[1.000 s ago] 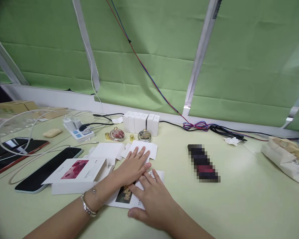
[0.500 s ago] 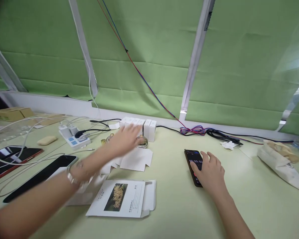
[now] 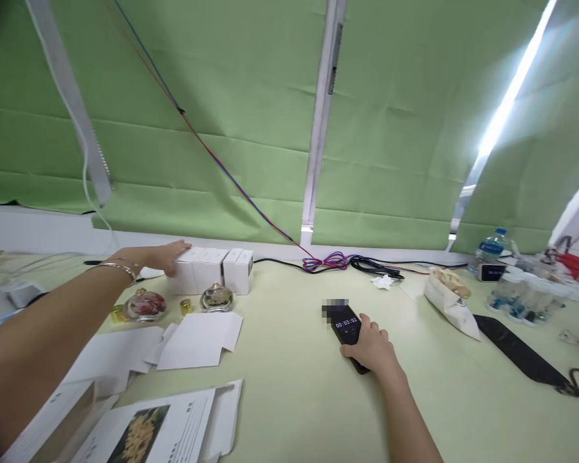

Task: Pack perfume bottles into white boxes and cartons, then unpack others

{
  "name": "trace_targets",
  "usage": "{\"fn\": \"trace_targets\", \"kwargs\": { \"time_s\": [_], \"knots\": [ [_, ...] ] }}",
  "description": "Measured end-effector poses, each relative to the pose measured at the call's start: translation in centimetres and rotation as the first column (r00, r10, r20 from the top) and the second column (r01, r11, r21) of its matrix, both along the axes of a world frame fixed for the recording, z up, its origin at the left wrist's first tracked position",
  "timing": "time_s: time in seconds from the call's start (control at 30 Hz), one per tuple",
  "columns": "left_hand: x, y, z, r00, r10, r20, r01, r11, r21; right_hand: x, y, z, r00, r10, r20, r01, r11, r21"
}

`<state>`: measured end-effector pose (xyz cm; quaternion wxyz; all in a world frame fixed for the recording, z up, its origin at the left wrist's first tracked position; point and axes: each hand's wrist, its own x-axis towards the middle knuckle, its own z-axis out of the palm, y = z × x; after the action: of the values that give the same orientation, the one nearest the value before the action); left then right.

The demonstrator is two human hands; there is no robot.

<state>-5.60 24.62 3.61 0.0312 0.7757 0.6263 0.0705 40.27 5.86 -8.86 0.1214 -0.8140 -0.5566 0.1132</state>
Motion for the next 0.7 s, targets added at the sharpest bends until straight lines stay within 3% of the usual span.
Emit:
{"fn": "trace_targets", "kwargs": {
  "time_s": [0.13,0.27,0.33,0.43,0.5,0.53,0.57,0.63,0.7],
  "knots": [
    [0.4,1.5,0.2,1.000,-0.029,-0.005,0.029,0.998,-0.060,3.6,-0.3,-0.3,0.993,-0.115,0.003,0.115,0.991,-0.066],
    [0.0,0.4,1.3,1.000,-0.006,-0.030,0.007,1.000,0.012,5.7,-0.7,-0.4,0.980,-0.198,0.026,0.200,0.977,-0.072],
    [-0.1,-0.4,3.0,0.999,0.031,-0.040,-0.028,0.997,0.070,5.9,-0.9,0.3,0.978,-0.208,0.033,0.209,0.977,-0.040],
    [1.1,-2.6,6.9,0.997,0.058,-0.045,-0.050,0.987,0.156,4.7,-1.1,2.4,0.982,-0.184,0.053,0.180,0.981,0.071],
    [3.2,-5.2,8.9,1.000,0.001,-0.017,0.003,0.972,0.234,2.1,-1.3,3.7,0.996,-0.071,0.053,0.060,0.982,0.180],
    [4.6,-6.9,9.4,0.992,-0.103,0.070,0.079,0.955,0.285,0.3,-1.5,4.1,0.998,0.032,0.048,-0.042,0.970,0.239],
    [6.4,-8.9,9.4,0.986,-0.139,0.089,0.109,0.952,0.285,-1.8,-1.8,4.2,0.977,0.215,0.000,-0.202,0.916,0.346],
    [10.3,-13.2,7.9,0.970,-0.219,0.111,0.180,0.942,0.283,-6.2,-2.7,3.7,0.860,0.497,-0.117,-0.396,0.794,0.461],
    [14.2,-17.6,4.9,0.938,-0.310,0.152,0.269,0.932,0.242,-10.1,-3.9,2.5,0.718,0.656,-0.232,-0.501,0.719,0.482]
  ]
}}
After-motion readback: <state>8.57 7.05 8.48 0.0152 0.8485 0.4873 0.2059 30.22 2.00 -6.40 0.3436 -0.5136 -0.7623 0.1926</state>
